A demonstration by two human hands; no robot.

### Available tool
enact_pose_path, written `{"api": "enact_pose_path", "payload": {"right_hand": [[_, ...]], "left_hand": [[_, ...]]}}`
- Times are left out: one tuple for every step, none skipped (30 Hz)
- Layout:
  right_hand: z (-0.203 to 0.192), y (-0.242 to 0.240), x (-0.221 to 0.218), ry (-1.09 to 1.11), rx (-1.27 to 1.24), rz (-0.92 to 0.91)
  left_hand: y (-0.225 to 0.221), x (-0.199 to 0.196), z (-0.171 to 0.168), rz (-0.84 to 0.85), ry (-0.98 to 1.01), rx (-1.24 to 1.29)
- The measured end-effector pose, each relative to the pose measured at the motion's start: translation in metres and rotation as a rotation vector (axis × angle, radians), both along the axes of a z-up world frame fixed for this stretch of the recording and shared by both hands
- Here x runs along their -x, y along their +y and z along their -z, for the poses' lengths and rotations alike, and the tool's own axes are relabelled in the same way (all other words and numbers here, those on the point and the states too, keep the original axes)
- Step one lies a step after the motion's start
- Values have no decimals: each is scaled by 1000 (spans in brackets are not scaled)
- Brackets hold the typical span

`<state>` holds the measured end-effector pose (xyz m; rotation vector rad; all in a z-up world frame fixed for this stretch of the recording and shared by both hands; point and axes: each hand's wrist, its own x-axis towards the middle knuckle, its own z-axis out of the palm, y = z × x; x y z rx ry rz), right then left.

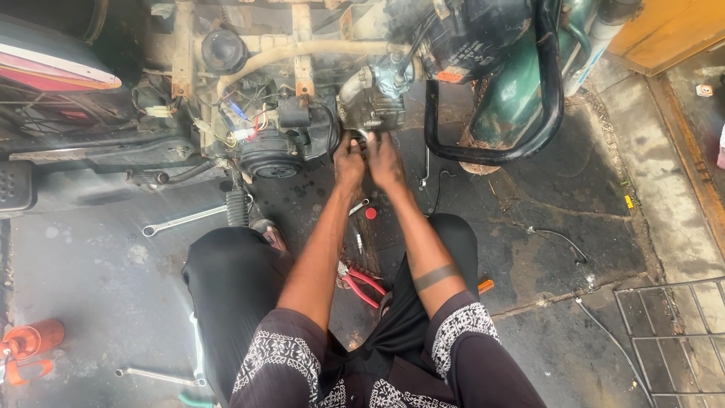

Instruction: The person manipulates a spark plug and works on an exposed motorcycle engine by hand and with pliers.

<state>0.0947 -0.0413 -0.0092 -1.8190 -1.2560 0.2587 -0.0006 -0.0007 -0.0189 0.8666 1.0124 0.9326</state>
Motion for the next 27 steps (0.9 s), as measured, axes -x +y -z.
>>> {"api": "enact_pose_path", "payload": {"right_hand": [[-9, -5, 8, 9, 94, 37], [-17, -11, 16, 17, 191, 74], [-24, -15, 21, 25, 288, 111], [-29, -15, 23, 26, 311, 126], [-30, -15, 23, 27, 333, 141], [-26, -12, 23, 30, 353, 153], [-19, -6, 19, 229, 342, 142], [-9, -1, 10, 428, 333, 133], [2, 3, 4, 627, 323, 122], [14, 4, -3, 721, 330, 87], [23, 4, -8, 815, 336, 51], [28, 5, -14, 908, 337, 14], [30, 5, -17, 634, 243, 23], [28, 5, -15, 363, 150, 25], [22, 5, -12, 92, 58, 22], [14, 0, -7, 75, 90, 32], [4, -7, 0, 58, 122, 41], [-4, -14, 7, 43, 159, 53], [-9, -17, 12, 67, 176, 67], [-11, -15, 13, 88, 188, 78], [-9, -12, 12, 110, 200, 89], [-4, -5, 10, 353, 224, 121], [4, 4, 6, 597, 246, 151], [13, 8, 1, 840, 266, 182], [20, 8, -4, 914, 278, 134], [24, 6, -10, 987, 291, 88], [25, 5, -13, 1059, 303, 41]], "left_hand": [[1, 0, 5, -17, 12, -78], [0, 0, 8, -11, 25, -71], [0, 0, 9, -4, 37, -64], [0, 1, 7, 1, 51, -59], [-3, 1, 0, 8, 24, -49], [-4, 1, -11, 11, -1, -42], [-5, 3, -23, 15, -26, -36], [-7, 7, -35, 35, 31, 51], [-7, 10, -46, 55, 87, 139], [-8, 11, -54, 80, 140, 226], [-11, 12, -57, 81, 127, 229], [-10, 12, -57, 82, 114, 227], [-9, 11, -52, 83, 101, 225], [-8, 9, -45, 58, 41, 151], [-6, 6, -35, 34, -20, 76], [-5, 4, -26, 11, -79, 5], [-1, 2, -18, 11, -30, 6], [-1, 2, -12, 13, 20, 11], [-2, 1, -9, 16, 70, 16], [-2, 0, -8, 12, 32, 13], [-3, 0, -12, 9, -5, 11], [-4, 1, -18, 3, -42, 6], [-5, 3, -25, 21, -6, 61], [-7, 6, -33, 40, 29, 115], [-8, 8, -40, 60, 64, 169], [-9, 8, -44, 62, 93, 179], [-9, 7, -44, 64, 123, 189]]}}
